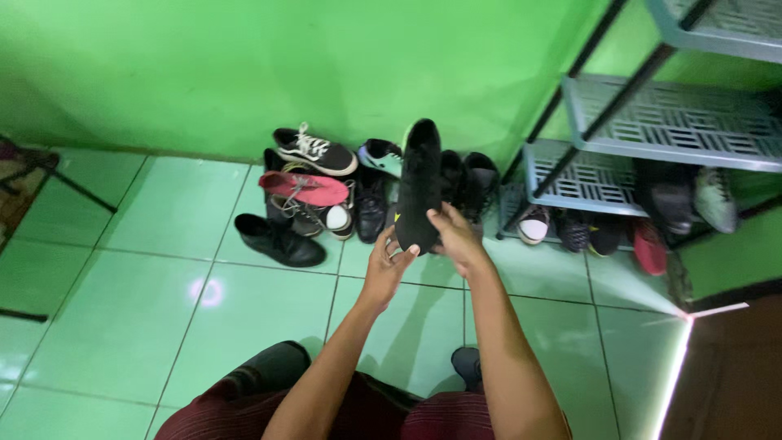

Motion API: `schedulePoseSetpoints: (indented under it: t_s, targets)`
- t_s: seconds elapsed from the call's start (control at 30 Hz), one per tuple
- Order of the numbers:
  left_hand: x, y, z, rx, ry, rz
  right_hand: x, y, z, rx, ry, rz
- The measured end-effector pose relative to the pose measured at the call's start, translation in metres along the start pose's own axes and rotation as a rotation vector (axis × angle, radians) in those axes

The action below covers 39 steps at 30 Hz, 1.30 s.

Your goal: The person removes shoes from a multi-tier shoe rack and places them on the floor in a row. The person handles sneakers, boots, and sandals one at a time, moving them from the rack to the floor.

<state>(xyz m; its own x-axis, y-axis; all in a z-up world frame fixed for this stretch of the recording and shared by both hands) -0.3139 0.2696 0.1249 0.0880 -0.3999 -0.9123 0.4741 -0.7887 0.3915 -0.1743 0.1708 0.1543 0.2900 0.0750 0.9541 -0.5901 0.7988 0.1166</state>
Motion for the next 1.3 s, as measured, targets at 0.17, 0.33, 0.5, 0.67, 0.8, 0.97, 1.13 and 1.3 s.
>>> schedulePoseSetpoints:
  t_s: [0.17, 0.33, 0.5, 0.67, 0.8, 0.97, 1.13, 1.3]
  targets:
    - [0.002, -0.016, -0.004, -0.205, 0.040, 0.046, 0.002, 0.047, 0.007, 0.045, 0.104, 0.175]
    - [0.027, -0.024, -0.008, -0.323, 0.167, 0.006, -0.019, 0.071, 0.000, 0.091, 0.027, 0.147]
    - [0.047, -0.032, -0.005, -0.462, 0.208, -0.302, -0.056, 0.080, -0.013, 0.159, -0.059, 0.241]
    - [0.047, -0.030, -0.003, -0.434, 0.282, -0.276, -0.082, 0.078, -0.027, -0.046, -0.061, 0.406]
    - [0.043, -0.052, -0.001, -0.457, 0.279, -0.280, -0.090, 0.083, -0.048, 0.083, -0.055, 0.385]
    - [0.047, -0.107, -0.016, -0.656, 0.190, -0.124, -0.105, 0.122, -0.084, 0.316, 0.016, 0.307]
    - [0.059, -0.136, -0.029, -0.831, 0.194, -0.117, -0.125, 0.140, -0.112, 0.350, 0.100, 0.144]
    - [0.061, -0.122, -0.048, -0.746, 0.213, -0.035, -0.138, 0.105, -0.127, 0.226, 0.171, -0.131]
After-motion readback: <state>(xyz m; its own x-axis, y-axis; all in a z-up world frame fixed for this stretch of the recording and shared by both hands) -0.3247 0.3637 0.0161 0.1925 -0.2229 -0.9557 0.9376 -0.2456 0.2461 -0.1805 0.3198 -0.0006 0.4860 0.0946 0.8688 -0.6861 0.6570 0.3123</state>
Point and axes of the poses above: each hand's wrist, its own z-axis away from the middle knuckle, its own y-axis out of the palm, x = y × z, the point moved 2 cm from there along -z, towards the middle knuckle, and after that the axes turned 5 degrees about -y, right-handed, at the moved point
